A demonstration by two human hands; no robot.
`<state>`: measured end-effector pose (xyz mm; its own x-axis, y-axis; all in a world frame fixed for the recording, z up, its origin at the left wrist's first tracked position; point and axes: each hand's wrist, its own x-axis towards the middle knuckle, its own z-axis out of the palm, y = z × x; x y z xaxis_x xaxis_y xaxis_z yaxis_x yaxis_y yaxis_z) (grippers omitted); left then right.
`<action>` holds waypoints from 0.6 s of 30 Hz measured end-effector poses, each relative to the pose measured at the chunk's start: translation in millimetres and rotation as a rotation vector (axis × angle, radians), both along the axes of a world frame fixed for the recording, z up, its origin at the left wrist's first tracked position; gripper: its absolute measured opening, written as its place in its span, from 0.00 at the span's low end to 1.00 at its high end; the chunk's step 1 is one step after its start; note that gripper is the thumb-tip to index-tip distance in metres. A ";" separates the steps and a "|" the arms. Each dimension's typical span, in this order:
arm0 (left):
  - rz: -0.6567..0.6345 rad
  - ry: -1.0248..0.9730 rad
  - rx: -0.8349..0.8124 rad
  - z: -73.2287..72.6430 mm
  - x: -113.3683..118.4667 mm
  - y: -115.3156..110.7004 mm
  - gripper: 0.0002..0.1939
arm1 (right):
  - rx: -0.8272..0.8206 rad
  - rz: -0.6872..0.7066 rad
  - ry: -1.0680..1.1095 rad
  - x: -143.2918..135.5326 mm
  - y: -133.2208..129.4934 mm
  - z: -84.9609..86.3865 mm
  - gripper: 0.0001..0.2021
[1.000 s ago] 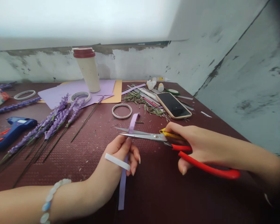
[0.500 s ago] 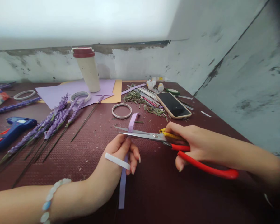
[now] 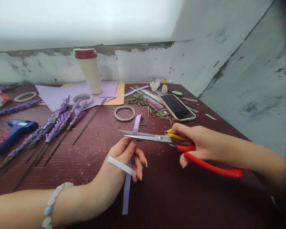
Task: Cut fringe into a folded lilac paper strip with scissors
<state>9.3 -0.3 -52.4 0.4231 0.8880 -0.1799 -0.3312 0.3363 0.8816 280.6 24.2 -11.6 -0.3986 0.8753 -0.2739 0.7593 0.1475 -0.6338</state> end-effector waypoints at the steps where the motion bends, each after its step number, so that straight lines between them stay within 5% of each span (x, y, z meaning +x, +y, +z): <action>1: -0.022 -0.032 0.012 -1.4 0.6 0.8 0.25 | 0.004 0.001 -0.002 1.1 0.3 -0.4 0.26; 11: -0.055 -0.016 -0.033 -0.8 -0.9 1.4 0.24 | 0.004 -0.012 0.011 3.8 1.9 -2.6 0.23; 18: 0.063 0.047 -0.024 4.1 -0.7 -3.4 0.17 | 0.004 -0.044 -0.051 -4.0 -3.4 6.8 0.29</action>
<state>8.7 -3.7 -48.3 0.3569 0.9080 -0.2194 -0.3110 0.3370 0.8887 276.6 20.8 -4.8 -0.3456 0.8926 -0.2895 0.7965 0.1160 -0.5934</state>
